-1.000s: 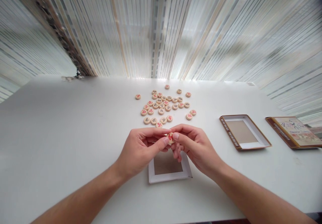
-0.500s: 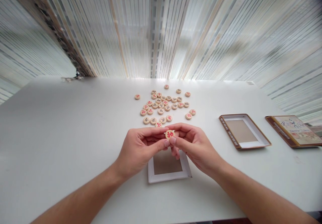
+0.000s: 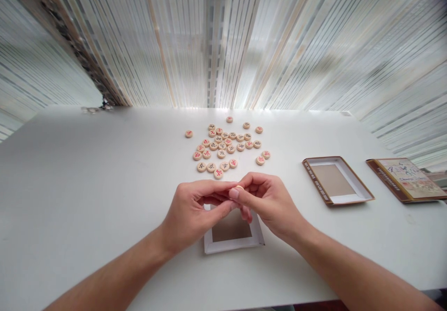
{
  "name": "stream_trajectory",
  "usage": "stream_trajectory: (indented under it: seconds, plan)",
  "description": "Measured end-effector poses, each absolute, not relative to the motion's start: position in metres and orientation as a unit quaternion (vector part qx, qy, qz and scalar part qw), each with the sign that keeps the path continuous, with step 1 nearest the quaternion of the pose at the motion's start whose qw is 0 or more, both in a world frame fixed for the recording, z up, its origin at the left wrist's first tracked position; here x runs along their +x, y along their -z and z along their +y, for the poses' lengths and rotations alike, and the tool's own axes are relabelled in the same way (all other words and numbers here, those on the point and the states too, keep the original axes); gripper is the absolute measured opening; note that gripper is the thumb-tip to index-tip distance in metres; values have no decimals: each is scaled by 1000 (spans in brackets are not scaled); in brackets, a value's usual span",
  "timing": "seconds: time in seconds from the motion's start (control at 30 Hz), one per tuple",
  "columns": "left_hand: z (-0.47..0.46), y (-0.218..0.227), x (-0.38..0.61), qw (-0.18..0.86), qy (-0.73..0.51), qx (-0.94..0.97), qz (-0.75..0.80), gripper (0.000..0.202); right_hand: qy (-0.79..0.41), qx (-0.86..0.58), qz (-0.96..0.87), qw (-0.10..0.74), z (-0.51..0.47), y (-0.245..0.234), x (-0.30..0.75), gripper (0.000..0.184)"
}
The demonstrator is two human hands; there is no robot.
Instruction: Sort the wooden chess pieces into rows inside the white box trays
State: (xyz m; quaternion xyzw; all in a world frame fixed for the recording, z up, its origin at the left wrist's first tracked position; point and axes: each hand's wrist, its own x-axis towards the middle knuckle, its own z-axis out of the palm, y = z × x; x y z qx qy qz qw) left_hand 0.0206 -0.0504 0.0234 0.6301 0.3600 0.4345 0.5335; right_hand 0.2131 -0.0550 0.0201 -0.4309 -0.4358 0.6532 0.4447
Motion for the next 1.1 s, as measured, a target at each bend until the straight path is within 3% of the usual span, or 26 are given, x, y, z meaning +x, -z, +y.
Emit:
stream_trajectory:
  seconds: [0.37, 0.77, 1.1]
  plan:
    - [-48, -23, 21, 629, -462, 513, 357, 24, -677, -362, -448, 458, -55, -20, 215, 28]
    - [-49, -19, 21, 577, -472, 581, 327, 27, -672, -401, -430, 450, -54, -24, 213, 32]
    - [-49, -24, 21, 596, -473, 561, 326, 24, -651, -393, -464, 455, -57, -23, 213, 29]
